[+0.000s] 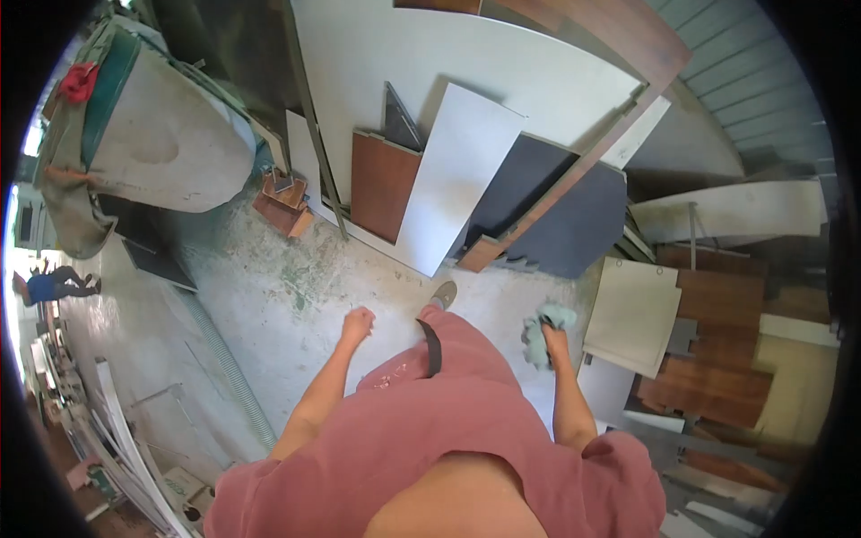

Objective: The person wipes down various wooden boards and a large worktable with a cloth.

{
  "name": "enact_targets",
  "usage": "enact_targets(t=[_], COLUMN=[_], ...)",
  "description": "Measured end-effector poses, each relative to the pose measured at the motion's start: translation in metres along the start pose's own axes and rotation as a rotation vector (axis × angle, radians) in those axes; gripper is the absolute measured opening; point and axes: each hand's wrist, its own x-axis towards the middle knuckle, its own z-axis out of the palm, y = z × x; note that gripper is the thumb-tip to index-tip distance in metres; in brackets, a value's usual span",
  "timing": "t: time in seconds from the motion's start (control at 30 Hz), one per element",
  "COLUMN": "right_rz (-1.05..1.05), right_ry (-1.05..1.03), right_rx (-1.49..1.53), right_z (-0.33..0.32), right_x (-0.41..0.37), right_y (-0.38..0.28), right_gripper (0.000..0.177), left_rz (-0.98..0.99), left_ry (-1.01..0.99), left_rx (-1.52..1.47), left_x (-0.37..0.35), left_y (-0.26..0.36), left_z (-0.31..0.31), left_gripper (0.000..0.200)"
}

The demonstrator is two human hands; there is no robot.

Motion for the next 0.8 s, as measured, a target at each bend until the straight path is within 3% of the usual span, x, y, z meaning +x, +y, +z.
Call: enact_targets(t=[0.1,0.23,0.3,0.43,0.57,0.67,0.8], right_rz=[-0.132,-0.347,-0.413,-0.383,-0.694,-0.916,-0.966], right_ry=[-0.077,-0.126,-0.061,-0.034,0.219,0.516,0.799], right_rx=[-0.272,-0.207,0.077,0.06,-0.17,-0.232,-0.362], right_z=[0.028,0.054,0.07,0.101,0.14,0.124,0.1], right_x=[0.007,0.003,0.011,0.012,0.035,0.06,0.104], right_y=[-0.05,-0.115,-0.123,-0.137,-0.169,-0.273,-0.406], right_gripper=[0.05,0.048,0.048,0.049,0.038,0.043,0.047], left_rz=[0.103,0.016,0.275,0.553,0.846,0.979,1.197], left_ry=[0.129,0.223,0.254,0.146,0.113,0.122,0.108], left_rx=[0.152,0.143,0.354,0.319,0.373,0.511,0.509], left_x=[0.018,0.044,0.078,0.136,0.226,0.277,0.334], left_y=[0.03,0.057,0.07,0.192,0.306,0.391,0.435], left_z=[-0.044,-0.092,-0.108,-0.141,-0.132,-0.1,-0.05], left_gripper=[0.03,0.039,0.046,0.041,0.044,0.04,0.031])
